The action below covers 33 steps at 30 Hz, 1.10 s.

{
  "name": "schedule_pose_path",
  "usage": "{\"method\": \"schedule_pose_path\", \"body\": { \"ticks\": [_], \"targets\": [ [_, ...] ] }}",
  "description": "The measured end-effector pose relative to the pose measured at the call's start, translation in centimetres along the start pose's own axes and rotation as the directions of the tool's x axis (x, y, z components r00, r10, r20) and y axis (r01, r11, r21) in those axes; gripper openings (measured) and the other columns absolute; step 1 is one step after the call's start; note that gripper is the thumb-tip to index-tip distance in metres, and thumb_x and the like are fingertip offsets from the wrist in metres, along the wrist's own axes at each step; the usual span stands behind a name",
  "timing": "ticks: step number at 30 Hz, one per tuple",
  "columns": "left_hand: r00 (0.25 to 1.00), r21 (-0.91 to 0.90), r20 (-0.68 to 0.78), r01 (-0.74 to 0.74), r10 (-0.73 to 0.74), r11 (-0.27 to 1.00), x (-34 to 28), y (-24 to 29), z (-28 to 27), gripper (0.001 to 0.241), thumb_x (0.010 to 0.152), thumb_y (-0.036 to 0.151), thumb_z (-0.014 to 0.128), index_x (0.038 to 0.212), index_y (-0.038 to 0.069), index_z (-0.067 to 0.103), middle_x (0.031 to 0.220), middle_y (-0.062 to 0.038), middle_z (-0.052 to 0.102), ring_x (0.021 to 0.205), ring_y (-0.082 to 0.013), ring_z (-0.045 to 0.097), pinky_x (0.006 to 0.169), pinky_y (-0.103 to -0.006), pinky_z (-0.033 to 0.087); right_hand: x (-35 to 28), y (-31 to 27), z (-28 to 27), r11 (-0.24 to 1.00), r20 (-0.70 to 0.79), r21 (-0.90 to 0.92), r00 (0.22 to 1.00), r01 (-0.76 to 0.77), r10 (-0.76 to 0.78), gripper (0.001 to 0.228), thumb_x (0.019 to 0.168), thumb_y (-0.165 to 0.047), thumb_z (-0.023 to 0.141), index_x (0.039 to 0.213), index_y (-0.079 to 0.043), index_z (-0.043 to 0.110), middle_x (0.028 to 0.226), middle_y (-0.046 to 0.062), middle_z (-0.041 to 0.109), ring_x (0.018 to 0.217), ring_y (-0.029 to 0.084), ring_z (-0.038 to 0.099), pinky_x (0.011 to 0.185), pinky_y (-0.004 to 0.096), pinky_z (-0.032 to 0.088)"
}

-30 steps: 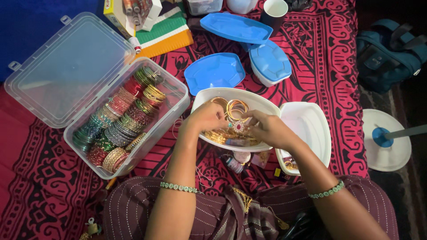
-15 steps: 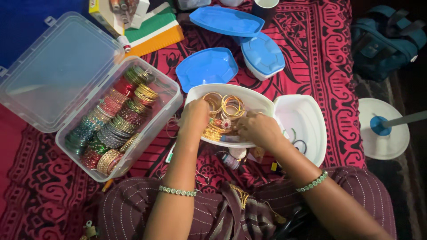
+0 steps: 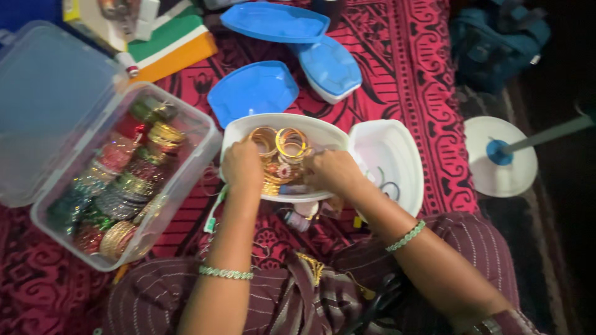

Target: The person sits on a bed and organizes various jewelry items, including bangles and necklaces, into plastic containers and bowls. They pick up, inspect, and place items into different containers, occasionally using a small tube to apply a substance to a necklace.

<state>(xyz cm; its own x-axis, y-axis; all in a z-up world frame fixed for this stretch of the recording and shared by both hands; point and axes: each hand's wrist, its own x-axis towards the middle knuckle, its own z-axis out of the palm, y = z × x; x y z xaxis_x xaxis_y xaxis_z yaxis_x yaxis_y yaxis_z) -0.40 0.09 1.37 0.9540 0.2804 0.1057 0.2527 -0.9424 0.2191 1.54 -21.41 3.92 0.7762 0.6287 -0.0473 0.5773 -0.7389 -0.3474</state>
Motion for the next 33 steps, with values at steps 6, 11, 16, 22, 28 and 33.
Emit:
{"method": "schedule_pose_path", "body": {
  "ticks": [6,11,16,22,28,33],
  "targets": [
    [0.988,0.007,0.119,-0.101,0.099,0.995,-3.2,1.1,-5.4,0.012,0.091,0.011,0.064,0.096,0.004,0.072,0.102,-0.02,0.07,0.095,-0.0386,0.072,0.079,-0.0495,0.059,-6.3,7.9,-9.3,0.917,-0.141,0.347,0.956,-0.197,0.258,0.024,0.085,-0.023,0.075,0.104,-0.008,0.078,0.094,0.009,0.079,0.084,0.018,0.078,0.073,0.032,0.059],
    [0.908,-0.611,0.202,-0.176,0.367,0.772,-10.4,5.3,-5.9,0.019,0.085,0.021,0.071,0.098,0.008,0.075,0.091,-0.018,0.073,0.082,-0.0388,0.072,0.073,-0.0499,0.056,-9.6,9.9,-7.8,0.883,0.09,0.189,0.903,-0.429,0.419,0.023,0.083,-0.026,0.074,0.098,-0.011,0.081,0.088,0.01,0.08,0.071,0.022,0.078,0.07,0.035,0.061],
    [0.818,-0.642,0.347,-0.15,0.459,0.752,-14.2,8.8,-1.5,0.024,0.091,0.03,0.067,0.09,0.008,0.077,0.082,-0.019,0.073,0.078,-0.0389,0.071,0.07,-0.0505,0.055,-8.5,9.0,-2.2,0.858,0.219,-0.241,0.836,-0.453,0.503,0.041,0.08,-0.049,0.081,0.085,-0.008,0.081,0.082,0.015,0.076,0.079,0.033,0.073,0.074,0.044,0.058],
    [0.829,-0.612,0.299,-0.214,0.473,0.761,-13.6,8.9,1.6,0.025,0.092,0.03,0.066,0.088,0.009,0.078,0.079,-0.018,0.072,0.075,-0.0388,0.071,0.07,-0.0511,0.056,-8.1,9.3,1.4,0.895,0.213,-0.374,0.916,-0.244,0.339,0.028,0.071,-0.036,0.082,0.082,-0.01,0.077,0.083,0.013,0.075,0.08,0.034,0.074,0.071,0.046,0.059],
    [0.852,-0.649,0.225,-0.231,0.473,0.725,-13.3,8.8,0.9,0.022,0.091,0.028,0.067,0.087,0.009,0.079,0.077,-0.018,0.073,0.072,-0.038,0.071,0.068,-0.0485,0.056,-8.3,8.9,2.0,0.911,0.189,-0.374,0.947,-0.175,0.259,0.012,0.08,-0.021,0.075,0.082,-0.01,0.079,0.086,0.013,0.076,0.081,0.034,0.074,0.069,0.048,0.059],
    [0.839,-0.834,0.404,0.174,0.364,0.524,-12.1,8.9,-1.0,0.019,0.093,0.022,0.066,0.096,0.005,0.075,0.079,-0.01,0.077,0.063,-0.0235,0.076,0.061,-0.0345,0.059,-9.0,8.7,-3.9,0.856,0.223,0.199,0.872,-0.478,0.435,0.023,0.078,-0.023,0.083,0.092,-0.006,0.082,0.081,0.012,0.079,0.072,0.022,0.073,0.073,0.038,0.057]
  ]
}}
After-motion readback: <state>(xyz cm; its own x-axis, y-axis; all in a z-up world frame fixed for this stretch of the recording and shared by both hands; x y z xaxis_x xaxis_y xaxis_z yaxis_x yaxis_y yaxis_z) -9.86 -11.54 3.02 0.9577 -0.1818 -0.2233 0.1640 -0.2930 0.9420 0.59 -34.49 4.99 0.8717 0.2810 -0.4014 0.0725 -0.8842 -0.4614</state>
